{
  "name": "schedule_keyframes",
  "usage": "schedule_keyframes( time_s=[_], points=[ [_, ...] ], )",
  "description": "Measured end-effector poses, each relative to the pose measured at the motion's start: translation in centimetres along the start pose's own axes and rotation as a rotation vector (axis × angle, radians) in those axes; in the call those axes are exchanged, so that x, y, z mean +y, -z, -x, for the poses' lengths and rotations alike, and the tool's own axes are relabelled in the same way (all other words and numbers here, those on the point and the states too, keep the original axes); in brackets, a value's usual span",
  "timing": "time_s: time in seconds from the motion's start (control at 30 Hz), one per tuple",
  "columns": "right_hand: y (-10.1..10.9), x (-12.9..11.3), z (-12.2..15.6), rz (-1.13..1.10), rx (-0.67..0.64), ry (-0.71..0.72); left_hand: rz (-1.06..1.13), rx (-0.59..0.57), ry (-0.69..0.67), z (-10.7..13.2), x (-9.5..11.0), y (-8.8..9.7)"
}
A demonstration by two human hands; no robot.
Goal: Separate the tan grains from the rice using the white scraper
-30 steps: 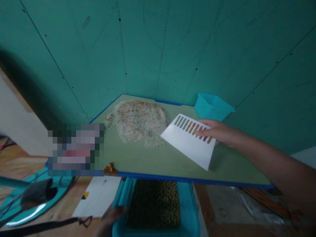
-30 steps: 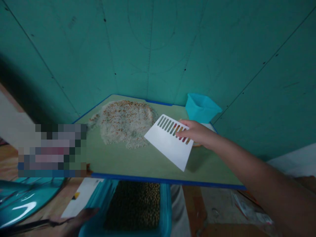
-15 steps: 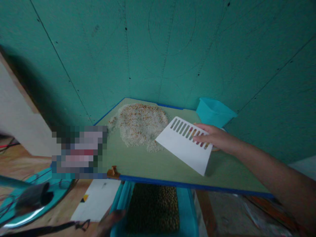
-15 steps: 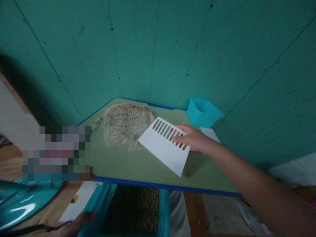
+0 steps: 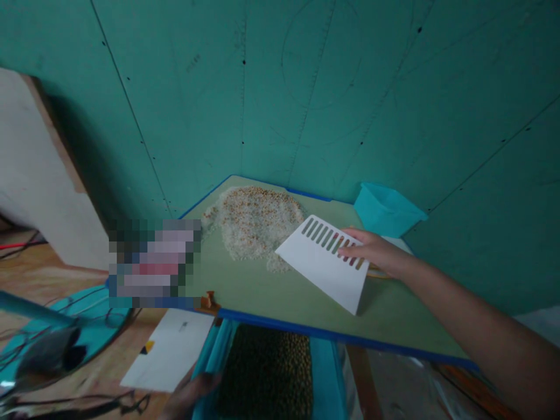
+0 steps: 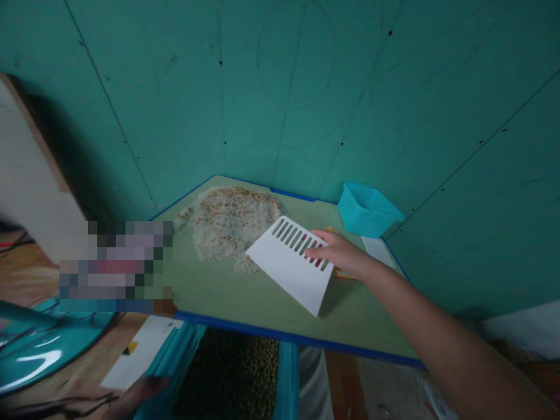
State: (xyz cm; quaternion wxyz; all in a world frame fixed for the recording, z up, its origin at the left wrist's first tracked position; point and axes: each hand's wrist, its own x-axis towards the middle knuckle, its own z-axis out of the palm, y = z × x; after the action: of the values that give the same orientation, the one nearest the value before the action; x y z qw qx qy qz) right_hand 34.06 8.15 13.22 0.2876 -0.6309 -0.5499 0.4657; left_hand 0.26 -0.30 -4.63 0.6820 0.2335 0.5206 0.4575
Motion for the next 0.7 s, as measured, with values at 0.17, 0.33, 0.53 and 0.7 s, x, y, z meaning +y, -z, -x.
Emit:
schedule_keyframes(
  time_s=[0.17,0.33,0.53,0.7],
  points=[
    [0.5,-0.4,0.8,-0.005,-0.053,0.011,-0.017,-0.016,0.027,-1.4,-0.4,0.7],
    [1.1,-0.4,0.5,-0.042,0.009,-0.008,-0.012,-0.050,0.055,-1.6,-0.9,0.8],
    [1.6,0.7,-0.9,-0.051,-0.050,0.022,-0.088,-0.030,0.033,-2.6,-1.4,1.7],
    [1.4,0.6,-1.4,-0.078,-0.098,0.024,-0.137,0.014,-0.025,-2.4,-0.3,1.7]
  ],
)
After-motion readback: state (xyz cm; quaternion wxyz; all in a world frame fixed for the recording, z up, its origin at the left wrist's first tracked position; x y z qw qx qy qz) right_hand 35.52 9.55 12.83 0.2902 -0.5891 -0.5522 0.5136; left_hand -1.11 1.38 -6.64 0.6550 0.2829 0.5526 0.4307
